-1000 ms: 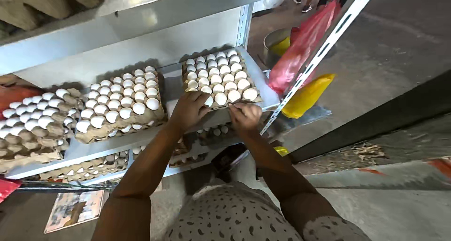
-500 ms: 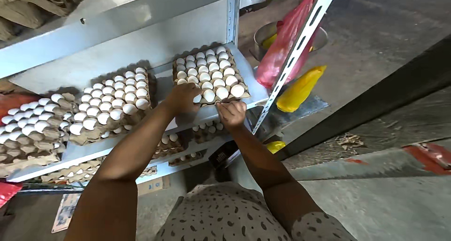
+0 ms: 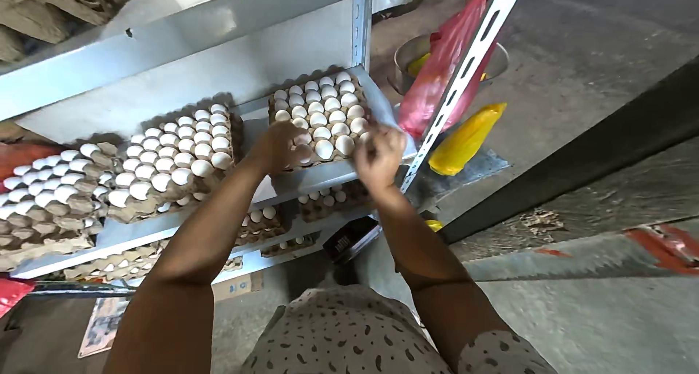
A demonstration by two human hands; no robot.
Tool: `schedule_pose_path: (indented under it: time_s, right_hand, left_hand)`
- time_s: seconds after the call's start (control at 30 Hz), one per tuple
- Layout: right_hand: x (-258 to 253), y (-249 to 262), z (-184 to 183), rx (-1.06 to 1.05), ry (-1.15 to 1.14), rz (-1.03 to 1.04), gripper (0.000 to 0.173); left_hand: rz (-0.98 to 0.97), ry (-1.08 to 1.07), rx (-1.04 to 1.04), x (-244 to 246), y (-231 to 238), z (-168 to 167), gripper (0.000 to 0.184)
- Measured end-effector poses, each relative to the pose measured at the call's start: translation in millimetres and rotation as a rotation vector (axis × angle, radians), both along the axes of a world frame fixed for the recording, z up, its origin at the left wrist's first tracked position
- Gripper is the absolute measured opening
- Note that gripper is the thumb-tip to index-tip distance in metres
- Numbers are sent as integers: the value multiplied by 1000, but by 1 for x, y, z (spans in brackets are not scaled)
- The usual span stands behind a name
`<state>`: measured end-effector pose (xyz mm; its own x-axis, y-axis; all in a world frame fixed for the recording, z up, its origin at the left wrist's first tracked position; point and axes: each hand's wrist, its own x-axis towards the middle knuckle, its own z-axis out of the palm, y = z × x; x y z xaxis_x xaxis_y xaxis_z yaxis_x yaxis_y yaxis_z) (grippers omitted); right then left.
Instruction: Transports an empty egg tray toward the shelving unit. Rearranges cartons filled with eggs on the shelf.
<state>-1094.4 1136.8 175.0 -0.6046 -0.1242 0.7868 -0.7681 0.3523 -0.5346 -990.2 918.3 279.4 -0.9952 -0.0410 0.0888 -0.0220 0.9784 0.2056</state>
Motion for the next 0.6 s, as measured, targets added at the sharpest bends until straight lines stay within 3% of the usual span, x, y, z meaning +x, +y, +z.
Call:
schedule_pose_path:
  time_s: [0.07,0.13,0.23,0.43,0.53,0.6]
  right_hand:
    - [-27,5,39,80,-384,63,38]
    - [-60,1,63,238,-737,124,51]
    - [-88,-12,62,433,-975,169,73]
    - [-82,-13,49,427,-1040,253,80]
    - [-55,4,59,322,-1197,378,79]
    - [-26,24,65,283,-1185,332,74]
  left_hand:
    - [291,58,242,1,-6,7,51]
    - [580,66,444,-5,-17,-1,65]
    - [797,-50,645,-6,-23,-21,84]
    - [802,-60,790,5,-17,-32,78]
    - [718,-99,797,36,-3,-19,78]
    - [657,-75,814,57,13,-22,74]
